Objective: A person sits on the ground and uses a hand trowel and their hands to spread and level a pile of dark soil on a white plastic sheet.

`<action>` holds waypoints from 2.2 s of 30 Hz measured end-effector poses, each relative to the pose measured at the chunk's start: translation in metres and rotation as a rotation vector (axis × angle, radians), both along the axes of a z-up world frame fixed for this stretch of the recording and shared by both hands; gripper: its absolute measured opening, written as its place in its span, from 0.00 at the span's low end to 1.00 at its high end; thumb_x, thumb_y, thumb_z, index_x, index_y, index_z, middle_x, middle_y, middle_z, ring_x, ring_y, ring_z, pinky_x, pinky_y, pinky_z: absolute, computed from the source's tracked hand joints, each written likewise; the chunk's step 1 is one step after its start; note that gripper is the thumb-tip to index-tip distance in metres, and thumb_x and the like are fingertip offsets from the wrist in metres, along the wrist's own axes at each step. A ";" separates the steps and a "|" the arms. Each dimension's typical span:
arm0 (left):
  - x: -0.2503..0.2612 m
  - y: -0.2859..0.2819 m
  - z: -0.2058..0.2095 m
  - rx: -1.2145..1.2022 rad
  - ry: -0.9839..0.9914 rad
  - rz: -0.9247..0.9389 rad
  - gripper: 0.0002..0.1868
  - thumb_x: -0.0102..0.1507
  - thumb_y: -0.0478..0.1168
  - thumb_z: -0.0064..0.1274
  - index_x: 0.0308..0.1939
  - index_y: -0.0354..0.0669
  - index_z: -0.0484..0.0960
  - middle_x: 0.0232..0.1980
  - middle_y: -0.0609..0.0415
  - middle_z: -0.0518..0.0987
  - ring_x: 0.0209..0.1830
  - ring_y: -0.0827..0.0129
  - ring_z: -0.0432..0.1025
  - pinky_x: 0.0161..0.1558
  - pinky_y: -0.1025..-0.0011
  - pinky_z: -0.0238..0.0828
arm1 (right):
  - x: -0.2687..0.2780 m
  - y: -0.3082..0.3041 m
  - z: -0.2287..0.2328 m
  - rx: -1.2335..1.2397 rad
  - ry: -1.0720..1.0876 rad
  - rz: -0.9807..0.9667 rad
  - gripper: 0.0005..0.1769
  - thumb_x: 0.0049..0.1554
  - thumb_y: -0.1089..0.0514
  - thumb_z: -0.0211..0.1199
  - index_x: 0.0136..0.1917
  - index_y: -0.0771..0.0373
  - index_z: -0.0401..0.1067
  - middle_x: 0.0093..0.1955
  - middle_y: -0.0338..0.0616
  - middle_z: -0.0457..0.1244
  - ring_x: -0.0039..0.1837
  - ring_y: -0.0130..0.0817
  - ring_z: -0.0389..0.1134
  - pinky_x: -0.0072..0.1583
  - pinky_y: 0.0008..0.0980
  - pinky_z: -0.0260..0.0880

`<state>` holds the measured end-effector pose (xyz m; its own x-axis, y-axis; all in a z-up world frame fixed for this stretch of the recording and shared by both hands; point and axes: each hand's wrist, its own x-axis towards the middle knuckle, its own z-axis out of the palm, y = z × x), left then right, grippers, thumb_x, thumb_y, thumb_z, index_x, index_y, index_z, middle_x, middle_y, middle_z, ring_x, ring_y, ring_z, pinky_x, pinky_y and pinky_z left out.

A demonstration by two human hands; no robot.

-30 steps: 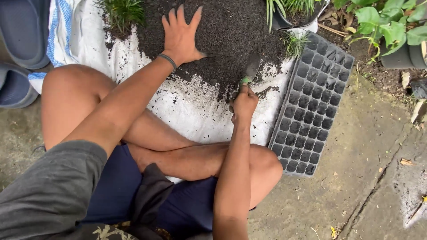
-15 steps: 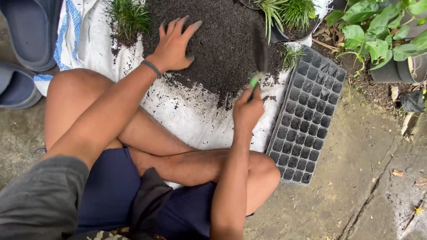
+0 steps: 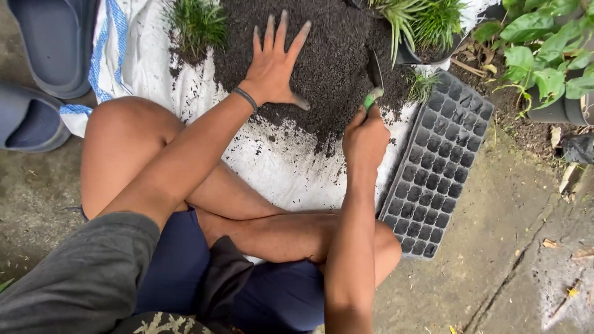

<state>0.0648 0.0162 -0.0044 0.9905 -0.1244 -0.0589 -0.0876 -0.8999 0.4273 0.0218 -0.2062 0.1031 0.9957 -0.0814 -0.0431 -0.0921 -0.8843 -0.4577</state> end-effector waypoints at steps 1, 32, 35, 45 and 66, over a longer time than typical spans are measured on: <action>0.000 -0.002 0.001 0.008 -0.031 0.018 0.87 0.39 0.78 0.78 0.83 0.53 0.34 0.82 0.26 0.36 0.80 0.25 0.34 0.74 0.27 0.33 | -0.007 0.008 0.014 -0.037 0.013 0.004 0.13 0.66 0.61 0.51 0.49 0.69 0.75 0.26 0.46 0.66 0.20 0.31 0.62 0.22 0.29 0.60; 0.015 -0.019 -0.018 0.213 -0.141 0.031 0.86 0.33 0.80 0.75 0.81 0.50 0.42 0.71 0.19 0.55 0.67 0.24 0.55 0.61 0.27 0.52 | -0.019 -0.036 -0.037 0.907 0.471 -0.559 0.17 0.69 0.53 0.52 0.40 0.62 0.69 0.26 0.37 0.58 0.22 0.23 0.52 0.22 0.25 0.47; 0.019 -0.025 -0.024 0.312 -0.198 0.085 0.77 0.37 0.73 0.78 0.78 0.50 0.49 0.65 0.26 0.63 0.60 0.35 0.60 0.55 0.35 0.62 | -0.018 -0.033 -0.036 0.995 0.469 -0.523 0.15 0.68 0.57 0.49 0.43 0.64 0.70 0.29 0.38 0.59 0.22 0.23 0.51 0.21 0.24 0.45; 0.028 -0.032 -0.026 0.327 -0.288 0.107 0.66 0.37 0.44 0.76 0.76 0.56 0.54 0.52 0.37 0.73 0.40 0.48 0.71 0.42 0.54 0.68 | -0.027 -0.043 -0.030 0.733 0.188 -0.384 0.18 0.64 0.50 0.56 0.51 0.69 0.73 0.41 0.47 0.66 0.37 0.31 0.62 0.38 0.29 0.58; -0.006 -0.029 -0.012 0.177 0.050 -0.068 0.52 0.58 0.75 0.47 0.82 0.61 0.56 0.82 0.34 0.32 0.79 0.35 0.25 0.70 0.23 0.22 | -0.021 -0.065 -0.053 0.261 0.076 -0.230 0.18 0.62 0.54 0.56 0.54 0.70 0.77 0.40 0.55 0.71 0.37 0.43 0.72 0.40 0.38 0.75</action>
